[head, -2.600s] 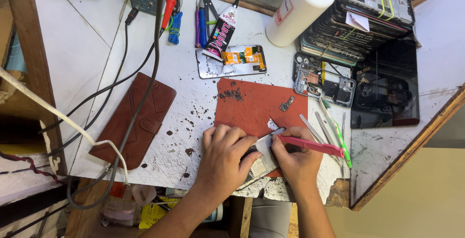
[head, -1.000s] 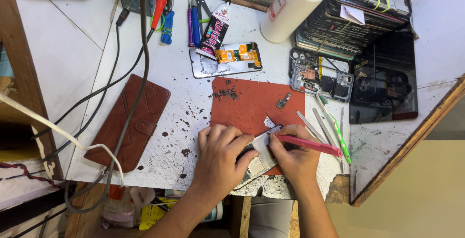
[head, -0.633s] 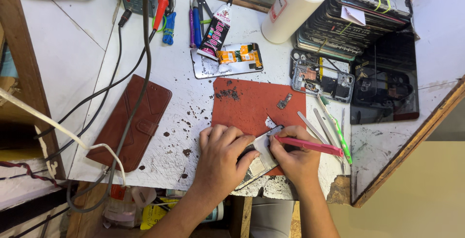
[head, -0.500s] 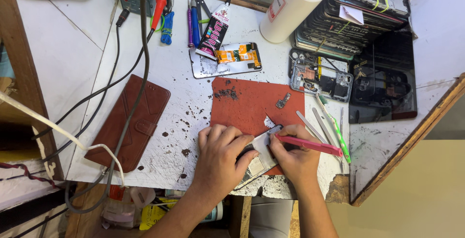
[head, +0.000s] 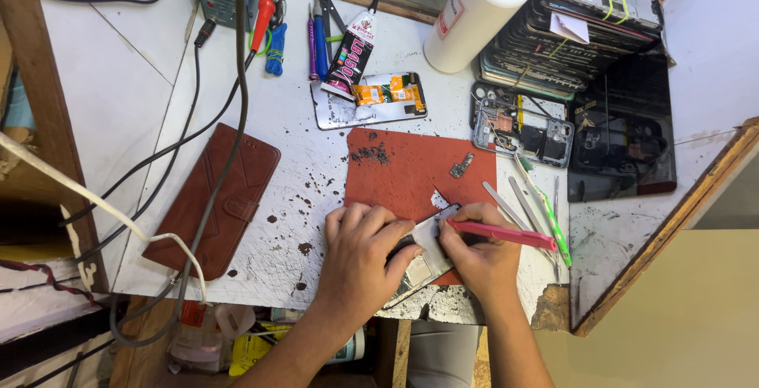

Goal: The person scrapes adhesive and debris from a phone frame using a pink tool and applies adhesive to the edges.

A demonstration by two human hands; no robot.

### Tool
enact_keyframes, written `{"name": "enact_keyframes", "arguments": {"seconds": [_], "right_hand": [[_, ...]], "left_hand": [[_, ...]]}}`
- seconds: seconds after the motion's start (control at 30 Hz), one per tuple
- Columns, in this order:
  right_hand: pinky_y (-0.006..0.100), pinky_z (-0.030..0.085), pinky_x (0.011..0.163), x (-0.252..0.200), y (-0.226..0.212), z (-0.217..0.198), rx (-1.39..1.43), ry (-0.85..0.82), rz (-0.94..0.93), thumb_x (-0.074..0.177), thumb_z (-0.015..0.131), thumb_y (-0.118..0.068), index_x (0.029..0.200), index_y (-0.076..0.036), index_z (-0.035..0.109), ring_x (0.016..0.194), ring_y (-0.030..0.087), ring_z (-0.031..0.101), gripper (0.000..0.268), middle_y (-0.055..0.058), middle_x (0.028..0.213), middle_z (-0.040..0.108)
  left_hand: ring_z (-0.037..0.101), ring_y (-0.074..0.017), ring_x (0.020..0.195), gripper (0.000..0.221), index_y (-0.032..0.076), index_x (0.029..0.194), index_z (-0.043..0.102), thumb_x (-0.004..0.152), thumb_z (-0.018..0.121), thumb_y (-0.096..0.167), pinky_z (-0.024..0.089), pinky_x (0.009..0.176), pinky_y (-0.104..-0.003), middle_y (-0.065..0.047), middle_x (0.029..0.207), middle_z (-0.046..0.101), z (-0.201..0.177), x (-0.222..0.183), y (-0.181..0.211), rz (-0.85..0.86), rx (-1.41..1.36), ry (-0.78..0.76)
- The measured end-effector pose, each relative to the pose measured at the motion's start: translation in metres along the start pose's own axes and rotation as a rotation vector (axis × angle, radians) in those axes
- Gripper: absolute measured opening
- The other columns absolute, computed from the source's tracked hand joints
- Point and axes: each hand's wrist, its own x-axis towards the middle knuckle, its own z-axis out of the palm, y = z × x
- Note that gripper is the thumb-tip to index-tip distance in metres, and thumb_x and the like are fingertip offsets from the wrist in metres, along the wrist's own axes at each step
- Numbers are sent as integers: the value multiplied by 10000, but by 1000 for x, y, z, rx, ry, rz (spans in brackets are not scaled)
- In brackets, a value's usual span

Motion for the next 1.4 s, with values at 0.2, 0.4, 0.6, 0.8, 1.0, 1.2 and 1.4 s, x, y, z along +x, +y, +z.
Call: {"name": "enact_keyframes", "arguments": {"seconds": [0.2,0.4,0.6,0.8,1.0,1.2,1.4], "right_hand": [[201,518,669,-2,10,-1,166,73,-30,828,798,-6,928,-49,638,741,45,631,194,10,858,687],[195,508,674,-8,11,0,181,168,-79,840,791,-13,938,-53,623,748,54,636,198,4,881,707],[198,474,650,-8,12,1,122,170,-76,855,801,-16,922,-46,643,736,53,601,174,0,844,655],[189,472,631,-8,8,2,193,179,-55,846,798,-37,921,-54,636,718,35,599,179,-12,841,661],[188,465,628,-7,8,1,159,182,-65,850,802,-54,916,-61,643,707,34,583,172,-14,826,653],[178,454,632,-8,8,0,188,181,-92,868,801,-37,930,-57,640,706,25,571,174,-12,838,648],[232,585,658,-8,2,-2,383,161,-1,955,705,-67,1039,-21,617,792,98,712,130,49,908,707]], "left_hand": [[566,-242,1023,369,50,1144,704,847,790,251,363,969,-456,-44,999,652,1,-3,-3,16,-15,51],[544,-305,1194,424,68,1262,622,875,752,179,395,1069,-473,-140,1207,624,-34,-13,-23,-157,226,356],[367,-384,1357,604,-79,1336,531,795,724,108,285,1130,-540,-246,1404,449,-90,-28,-59,-474,623,151],[344,-376,1386,247,61,984,585,795,733,116,230,1150,-540,-183,1434,456,-93,-17,-67,-453,479,119],[392,-378,1321,674,-4,1292,496,732,792,225,260,1109,-563,-232,1376,455,-97,3,-65,-557,544,140],[441,-375,1306,732,-1,1314,509,722,826,292,316,1090,-541,-225,1354,491,-114,7,-63,-602,543,61],[724,-367,1067,453,-8,1173,723,872,747,330,563,906,-409,-218,1199,724,-137,-8,-61,-509,203,244]]}}
